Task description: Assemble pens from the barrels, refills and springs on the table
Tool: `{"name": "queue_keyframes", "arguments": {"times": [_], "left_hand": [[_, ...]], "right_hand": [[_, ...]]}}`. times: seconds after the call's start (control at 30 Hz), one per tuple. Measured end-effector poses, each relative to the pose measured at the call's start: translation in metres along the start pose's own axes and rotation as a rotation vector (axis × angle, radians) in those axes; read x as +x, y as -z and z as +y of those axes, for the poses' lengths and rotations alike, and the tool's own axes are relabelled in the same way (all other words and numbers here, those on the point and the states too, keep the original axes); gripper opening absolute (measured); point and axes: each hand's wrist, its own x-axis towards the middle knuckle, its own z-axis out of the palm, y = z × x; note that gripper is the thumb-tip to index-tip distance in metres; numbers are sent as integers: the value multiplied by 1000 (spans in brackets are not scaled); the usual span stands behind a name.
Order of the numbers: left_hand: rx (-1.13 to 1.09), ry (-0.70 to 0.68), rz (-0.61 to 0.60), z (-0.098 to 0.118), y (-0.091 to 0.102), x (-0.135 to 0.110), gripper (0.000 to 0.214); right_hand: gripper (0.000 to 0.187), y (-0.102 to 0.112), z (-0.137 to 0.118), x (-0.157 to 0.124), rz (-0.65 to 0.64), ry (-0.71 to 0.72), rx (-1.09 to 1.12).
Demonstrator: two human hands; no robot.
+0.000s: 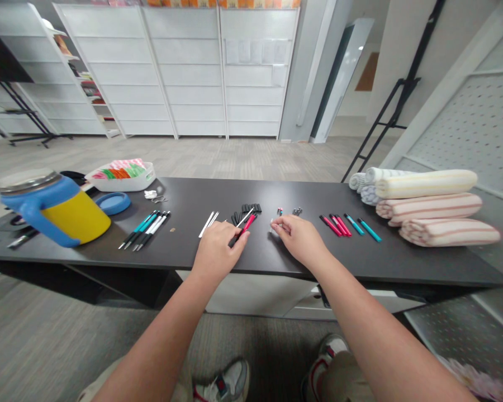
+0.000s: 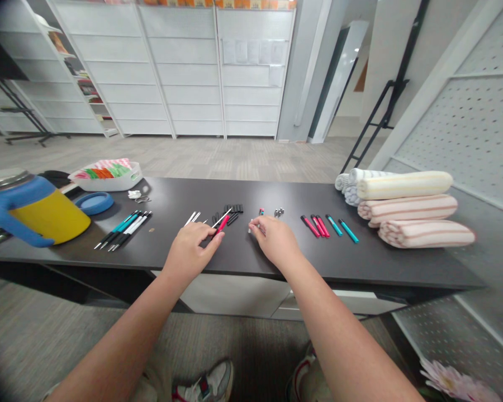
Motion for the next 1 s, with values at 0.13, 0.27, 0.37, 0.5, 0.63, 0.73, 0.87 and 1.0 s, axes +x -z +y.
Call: {"name": "queue_keyframes", "arguments": {"times": [0.13,0.27,0.37,0.5,0.63,0.73,0.87,1.0], "left_hand": [[5,3,-10,-1,0,0,18],[-1,5,-7,-1,0,-1,19],[1,4,-7,-1,0,-1,19],[4,-1,-8,-1,0,0,19],[0,0,-4,-2,0,-1,19],[2,5,0,-2,-1,-1,19],[2,16,-6,-1,0,-1,20],[-5,6,-1,-1,0,-1,19]], "right_hand": [[20,1,0,-1,18,5,36],[30,4,5,-2,148,-95,65],[27,5,9,-2,207,-147,-8],[18,4,9,-3,162,-164,-115],[16,3,8,-3,134,-177,-137],[14,3,8,-3,130,-188,-131],[13,4,7,-3,123,-190,-137],[13,4,6,-3,127,-184,-147]]}}
